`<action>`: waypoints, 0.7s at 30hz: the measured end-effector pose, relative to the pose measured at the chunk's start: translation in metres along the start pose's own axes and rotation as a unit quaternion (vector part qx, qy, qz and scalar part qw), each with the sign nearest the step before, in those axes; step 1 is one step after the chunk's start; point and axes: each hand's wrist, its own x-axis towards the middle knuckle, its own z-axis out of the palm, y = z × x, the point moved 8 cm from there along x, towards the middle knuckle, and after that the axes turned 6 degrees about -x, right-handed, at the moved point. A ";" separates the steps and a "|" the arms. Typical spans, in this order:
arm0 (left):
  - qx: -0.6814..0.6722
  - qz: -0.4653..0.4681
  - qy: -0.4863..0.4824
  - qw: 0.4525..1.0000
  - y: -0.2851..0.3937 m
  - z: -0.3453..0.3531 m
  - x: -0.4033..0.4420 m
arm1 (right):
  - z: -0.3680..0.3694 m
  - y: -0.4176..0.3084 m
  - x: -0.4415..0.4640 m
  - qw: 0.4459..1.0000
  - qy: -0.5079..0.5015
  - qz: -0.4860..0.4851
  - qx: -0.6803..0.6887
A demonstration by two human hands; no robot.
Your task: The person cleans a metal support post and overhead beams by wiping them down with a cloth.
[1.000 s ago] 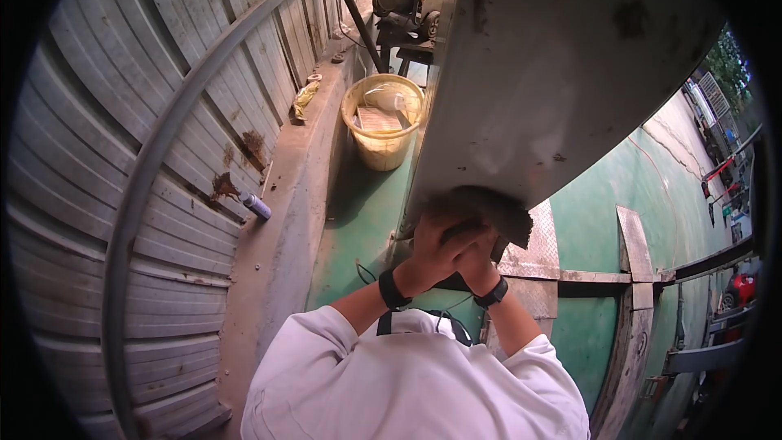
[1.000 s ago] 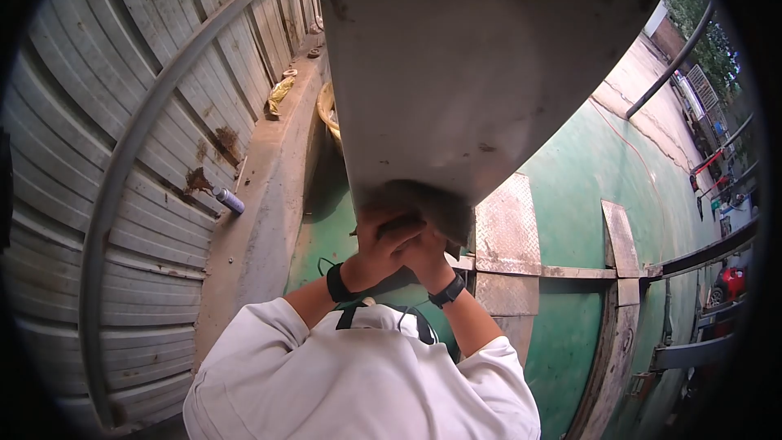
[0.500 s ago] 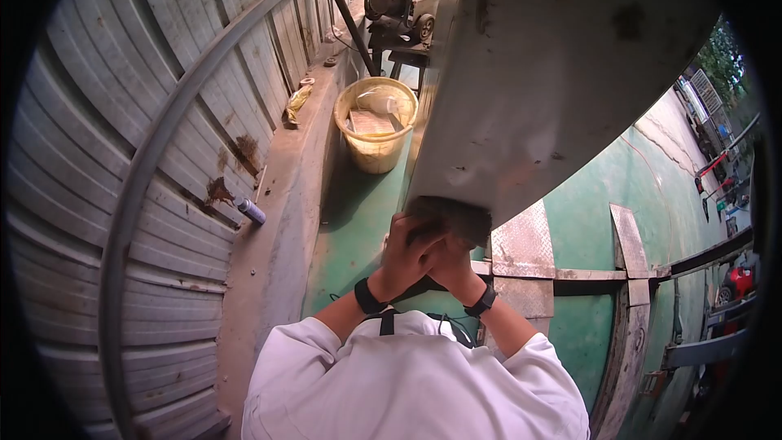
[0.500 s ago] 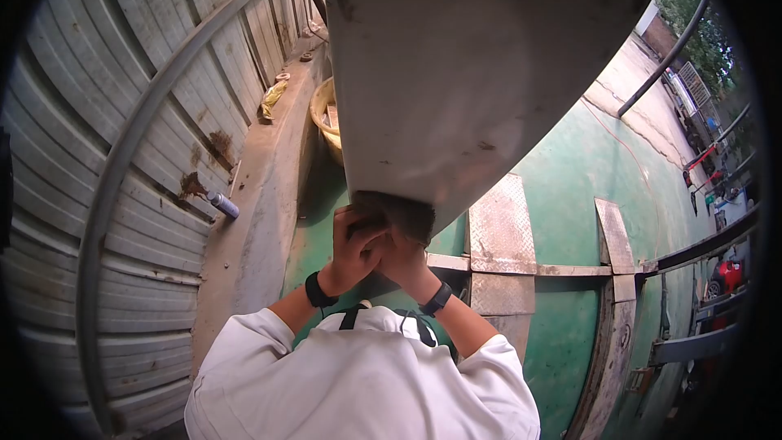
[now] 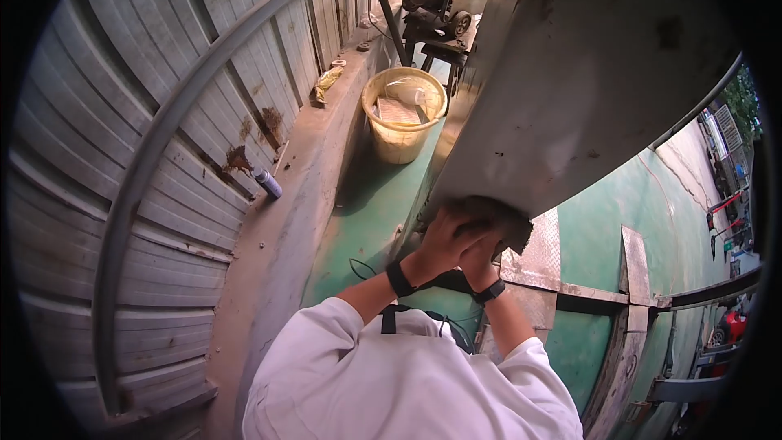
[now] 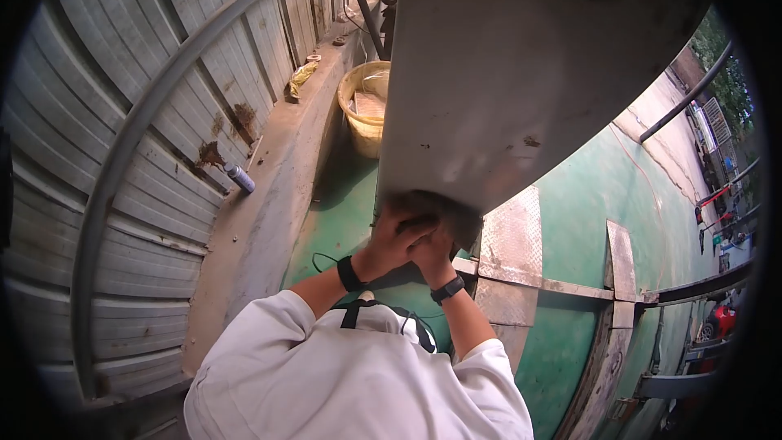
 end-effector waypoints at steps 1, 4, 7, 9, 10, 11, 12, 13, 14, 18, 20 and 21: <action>-0.011 -0.015 -0.011 1.000 -0.006 0.003 -0.013 | 0.012 0.000 -0.013 0.997 -0.040 -0.021 -0.055; -0.026 -0.058 -0.034 0.997 -0.024 0.014 -0.056 | 0.076 0.052 -0.091 0.980 -0.079 0.123 0.133; -0.026 -0.095 -0.036 0.994 -0.030 0.015 -0.071 | 0.056 0.042 -0.086 0.982 -0.177 0.054 0.050; -0.061 -0.120 -0.028 0.991 -0.019 0.012 -0.056 | 0.026 0.026 -0.065 0.982 -0.162 -0.041 -0.092; -0.072 -0.101 -0.019 0.992 -0.009 0.010 -0.041 | 0.013 0.025 -0.054 0.985 -0.100 -0.062 -0.129; -0.083 -0.083 -0.011 0.993 0.000 0.008 -0.022 | -0.001 0.023 -0.043 0.982 -0.037 -0.081 -0.165; -0.095 -0.066 -0.004 0.993 0.009 0.007 -0.003 | -0.019 0.021 -0.026 0.984 0.009 -0.081 -0.157; -0.095 -0.044 0.003 0.994 0.020 0.004 0.016 | -0.040 0.019 -0.002 0.984 0.056 -0.081 -0.147; -0.094 -0.022 0.011 0.995 0.029 0.001 0.037 | -0.059 0.017 0.017 0.982 0.103 -0.081 -0.136; -0.105 0.059 0.050 0.991 0.050 0.000 0.082 | -0.090 0.029 0.047 0.977 0.188 -0.068 -0.069; -0.086 0.066 0.028 0.994 0.043 0.009 0.075 | -0.074 0.045 0.031 0.981 0.173 -0.069 -0.057; -0.087 0.068 0.010 0.994 0.040 0.013 0.069 | -0.042 0.084 -0.004 0.990 0.139 -0.036 0.005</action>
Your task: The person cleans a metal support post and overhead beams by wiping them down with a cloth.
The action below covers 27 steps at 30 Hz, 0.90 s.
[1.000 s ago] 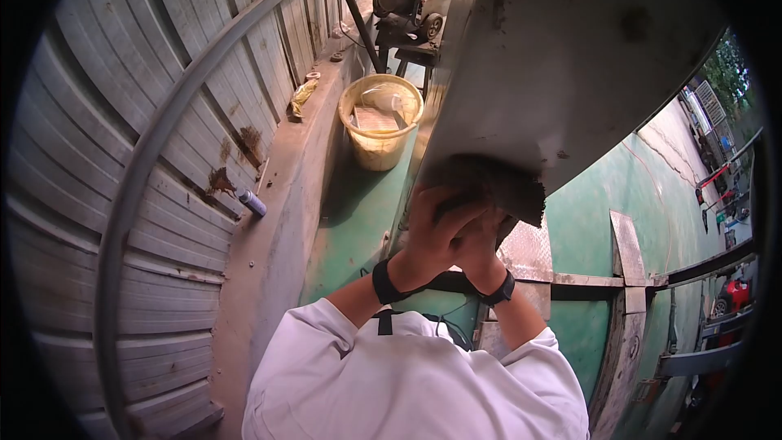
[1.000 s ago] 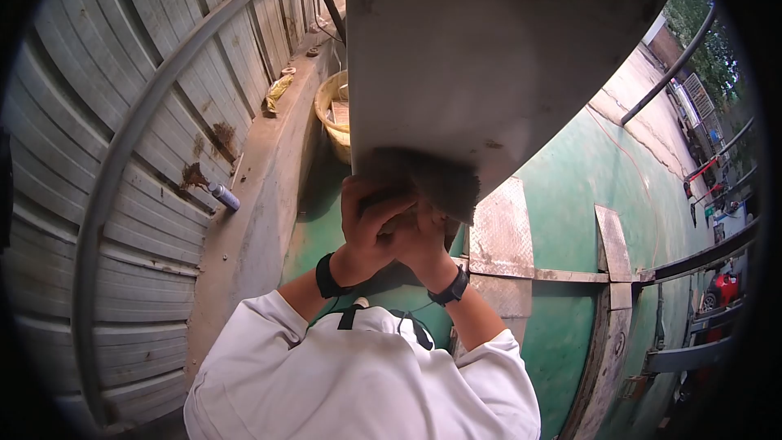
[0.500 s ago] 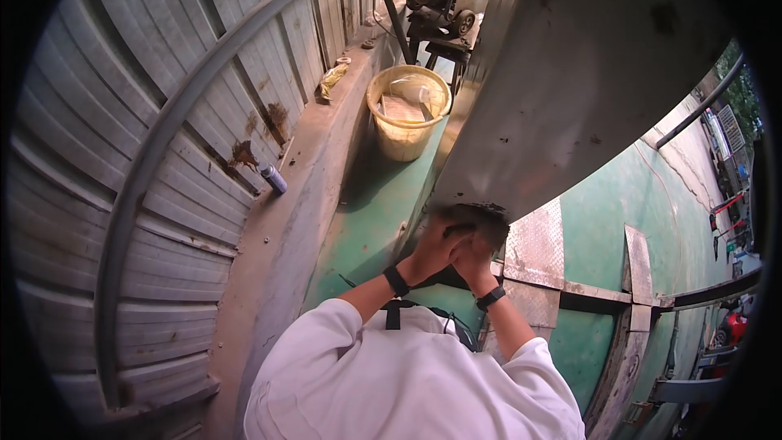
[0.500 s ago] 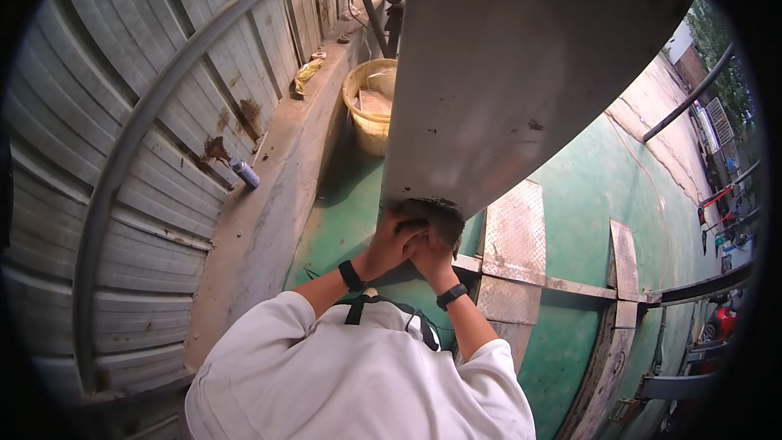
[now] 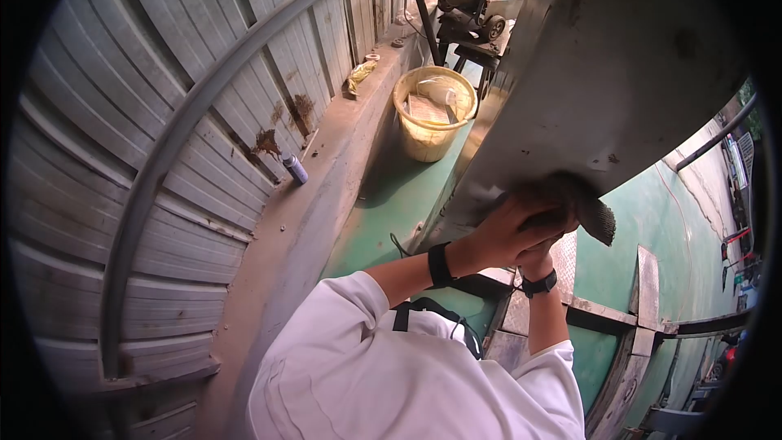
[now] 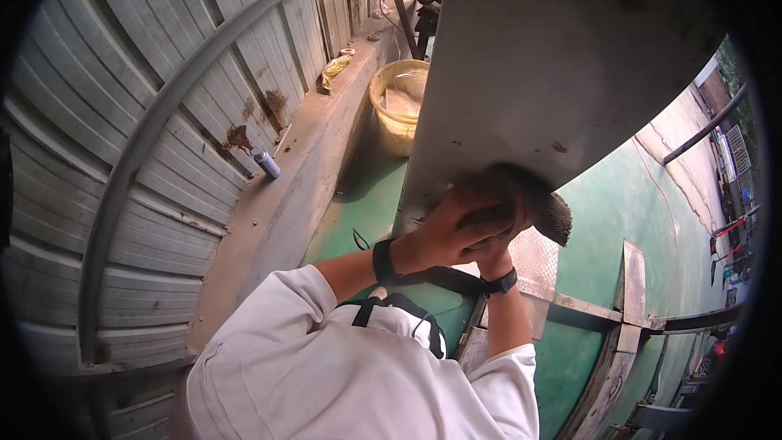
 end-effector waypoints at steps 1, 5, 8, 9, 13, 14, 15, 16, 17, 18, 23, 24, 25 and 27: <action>-0.003 -0.001 -0.019 1.000 -0.002 0.003 -0.007 | 0.020 0.035 -0.044 0.997 -0.028 0.045 0.056; 0.011 -0.023 -0.073 0.997 -0.013 0.016 -0.041 | 0.060 0.083 -0.139 0.966 -0.092 0.110 0.213; 0.040 -0.039 -0.086 0.995 -0.025 0.025 -0.078 | 0.081 0.067 -0.141 0.945 -0.149 0.171 0.234; 0.054 -0.054 -0.100 0.992 -0.027 0.027 -0.089 | 0.080 0.051 -0.135 0.953 -0.181 0.152 0.191; 0.060 -0.146 -0.119 0.980 -0.036 0.033 -0.132 | 0.064 -0.009 -0.102 0.968 -0.249 0.022 0.016; 0.069 -0.168 -0.129 0.975 -0.035 0.034 -0.140 | 0.056 -0.022 -0.095 0.972 -0.226 0.057 0.040; 0.080 -0.192 -0.138 0.968 -0.032 0.033 -0.147 | 0.053 -0.027 -0.097 0.966 -0.228 0.101 0.071; 0.091 -0.216 -0.146 0.961 -0.030 0.032 -0.154 | 0.049 -0.032 -0.099 0.958 -0.227 0.146 0.102; 0.076 -0.267 -0.141 0.950 -0.030 0.031 -0.163 | 0.046 -0.038 -0.107 0.959 -0.248 0.112 0.083; 0.062 -0.318 -0.135 0.937 -0.028 0.030 -0.174 | 0.043 -0.043 -0.117 0.958 -0.267 0.078 0.066; 0.049 -0.485 -0.130 0.863 -0.006 0.020 -0.228 | 0.030 -0.071 -0.150 0.868 -0.383 0.178 0.261; 0.029 -0.514 -0.104 0.851 0.006 0.008 -0.230 | 0.023 -0.085 -0.140 0.865 -0.383 0.168 0.276; 0.009 -0.542 -0.080 0.836 0.017 -0.003 -0.235 | 0.023 -0.095 -0.134 0.853 -0.387 0.170 0.306; 0.080 -0.553 -0.035 0.828 0.034 -0.031 -0.243 | 0.025 -0.118 -0.125 0.827 -0.393 0.174 0.363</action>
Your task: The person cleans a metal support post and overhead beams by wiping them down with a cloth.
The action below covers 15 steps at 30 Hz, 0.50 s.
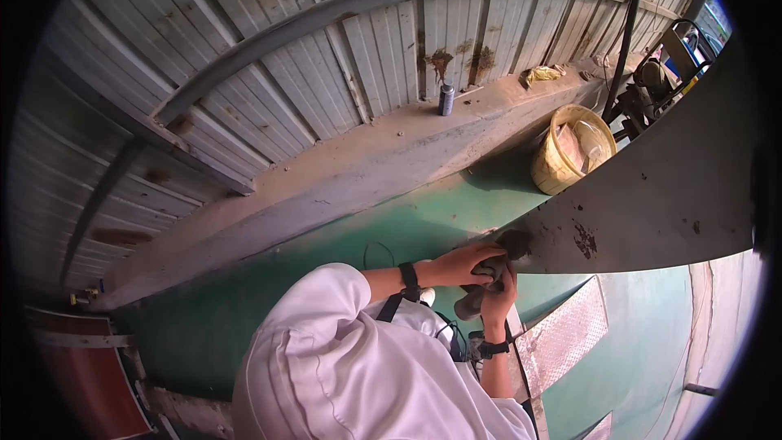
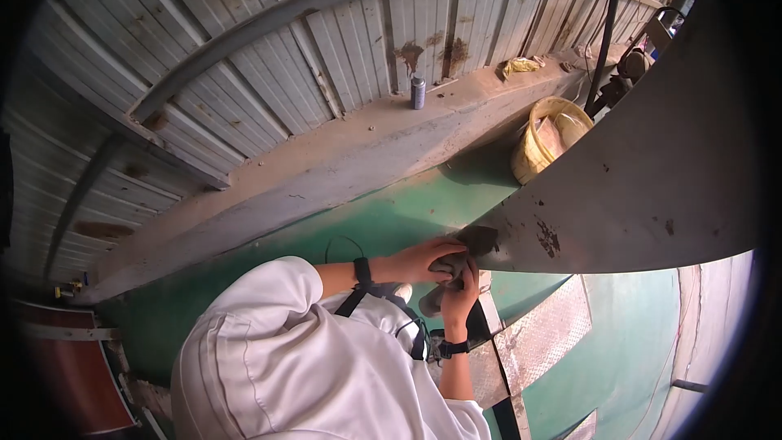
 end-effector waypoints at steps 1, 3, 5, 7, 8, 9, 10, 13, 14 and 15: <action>0.035 0.012 0.063 0.997 0.010 -0.019 -0.012 | 0.004 -0.016 0.006 1.000 0.007 -0.015 -0.001; 0.024 0.007 0.160 0.987 0.008 -0.057 -0.027 | 0.017 -0.050 0.023 0.997 -0.018 -0.060 0.052; -0.136 -0.085 0.140 0.977 0.008 -0.085 -0.038 | 0.036 -0.084 0.040 0.989 -0.045 -0.091 0.104; -0.338 -0.139 0.106 0.925 -0.006 -0.097 -0.047 | 0.052 -0.131 0.055 0.980 -0.058 -0.184 0.053; -0.368 -0.132 0.128 0.911 -0.013 -0.108 -0.053 | 0.062 -0.153 0.061 0.971 -0.061 -0.231 0.026; -0.399 -0.125 0.148 0.896 -0.019 -0.120 -0.060 | 0.074 -0.166 0.068 0.969 -0.077 -0.230 0.052; -0.429 -0.118 0.166 0.880 -0.025 -0.135 -0.067 | 0.088 -0.178 0.074 0.963 -0.095 -0.236 0.085; -0.409 -0.045 0.207 0.888 -0.022 -0.192 -0.084 | 0.130 -0.217 0.090 0.945 -0.139 -0.252 0.158; -0.391 -0.018 0.225 0.892 -0.017 -0.213 -0.092 | 0.142 -0.237 0.093 0.937 -0.143 -0.281 0.149; -0.357 -0.002 0.241 0.903 -0.011 -0.235 -0.101 | 0.152 -0.258 0.097 0.930 -0.145 -0.308 0.140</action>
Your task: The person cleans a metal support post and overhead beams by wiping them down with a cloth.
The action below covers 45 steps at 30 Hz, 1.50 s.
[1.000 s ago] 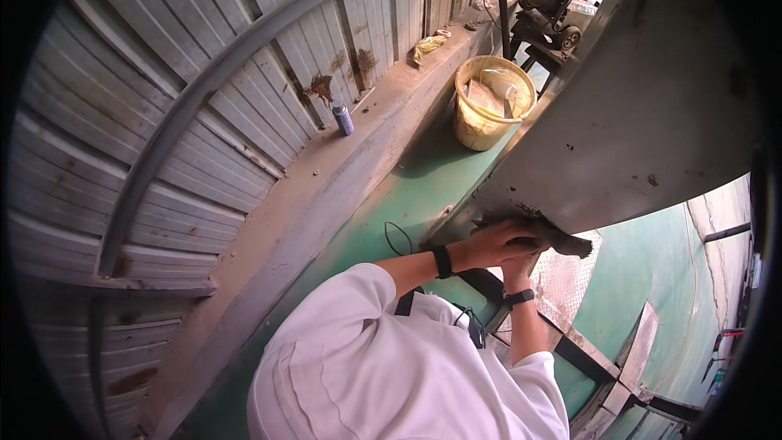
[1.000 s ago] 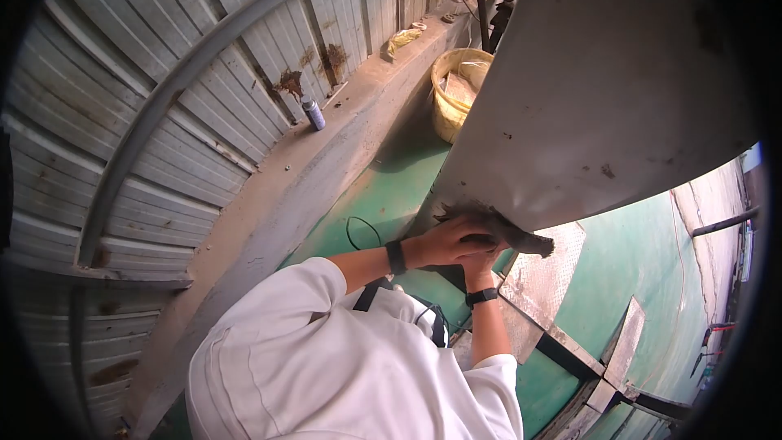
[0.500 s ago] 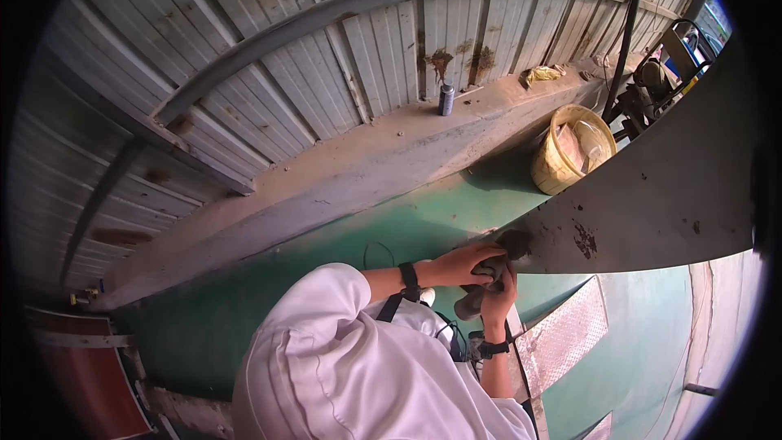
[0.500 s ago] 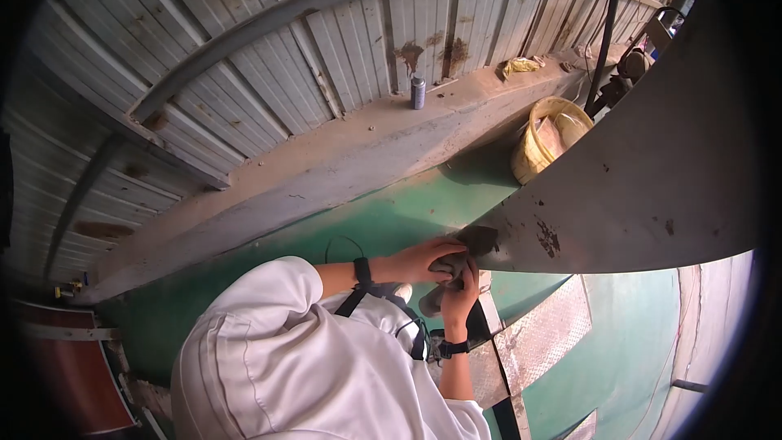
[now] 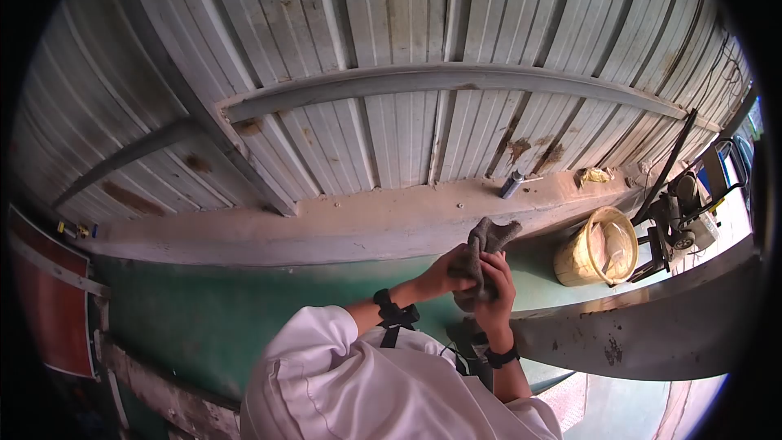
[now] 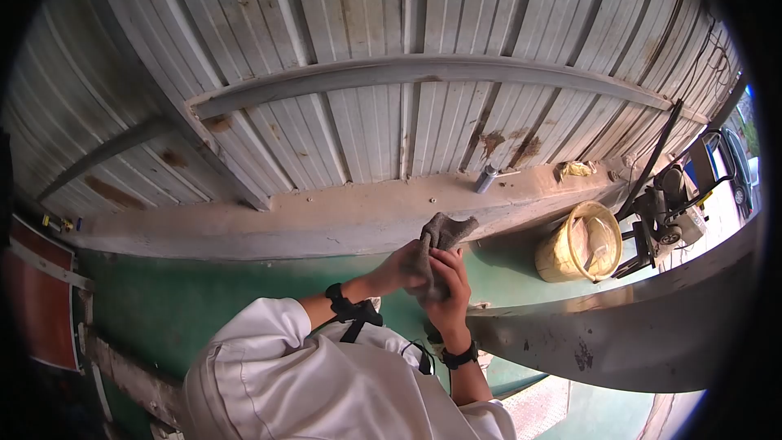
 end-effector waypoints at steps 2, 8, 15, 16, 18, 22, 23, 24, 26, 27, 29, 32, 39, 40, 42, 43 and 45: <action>0.060 0.057 0.010 0.997 0.042 -0.025 0.002 | 0.025 -0.012 0.030 0.998 -0.014 -0.061 -0.032; -0.018 0.106 0.019 0.994 0.127 -0.080 0.004 | 0.087 -0.050 0.107 0.989 -0.055 -0.140 -0.015; -0.047 0.146 0.024 0.988 0.166 -0.121 0.011 | 0.124 -0.067 0.156 0.979 -0.082 -0.187 -0.009; -0.055 0.157 0.019 0.986 0.173 -0.123 0.014 | 0.127 -0.067 0.163 0.977 -0.092 -0.190 -0.007; -0.050 0.155 0.026 0.986 0.183 -0.129 0.021 | 0.131 -0.067 0.179 0.973 -0.113 -0.199 -0.003; -0.041 0.211 0.025 0.976 0.209 -0.139 0.042 | 0.136 -0.067 0.216 0.963 -0.130 -0.234 -0.014; -0.010 0.230 0.032 0.973 0.218 -0.142 0.049 | 0.136 -0.068 0.226 0.957 -0.126 -0.259 -0.016; 0.021 0.247 0.041 0.968 0.228 -0.145 0.056 | 0.136 -0.068 0.236 0.951 -0.123 -0.283 -0.018; 0.060 0.294 0.069 0.951 0.252 -0.148 0.075 | 0.132 -0.073 0.261 0.933 -0.110 -0.342 -0.033; 0.074 0.357 0.066 0.929 0.272 -0.145 0.083 | 0.129 -0.074 0.276 0.926 -0.100 -0.362 -0.043; 0.090 0.465 0.109 0.874 0.309 -0.136 0.096 | 0.123 -0.076 0.304 0.909 -0.065 -0.394 -0.119; 0.245 0.593 0.212 0.737 0.330 -0.140 0.108 | 0.122 -0.062 0.337 0.895 0.001 -0.409 -0.178; 0.585 0.432 0.392 0.563 0.321 -0.161 0.143 | 0.183 0.010 0.370 0.930 -0.078 -0.324 -0.153; 0.602 0.410 0.388 0.564 0.317 -0.159 0.139 | 0.189 0.014 0.363 0.920 -0.058 -0.342 -0.181; 0.643 0.356 0.375 0.565 0.312 -0.163 0.133 | 0.191 0.012 0.357 0.920 -0.071 -0.343 -0.177; 0.663 0.332 0.365 0.564 0.315 -0.158 0.130 | 0.189 0.008 0.355 0.920 -0.085 -0.343 -0.168; 0.679 0.281 0.331 0.592 0.319 -0.153 0.126 | 0.182 0.005 0.356 0.921 -0.121 -0.342 -0.145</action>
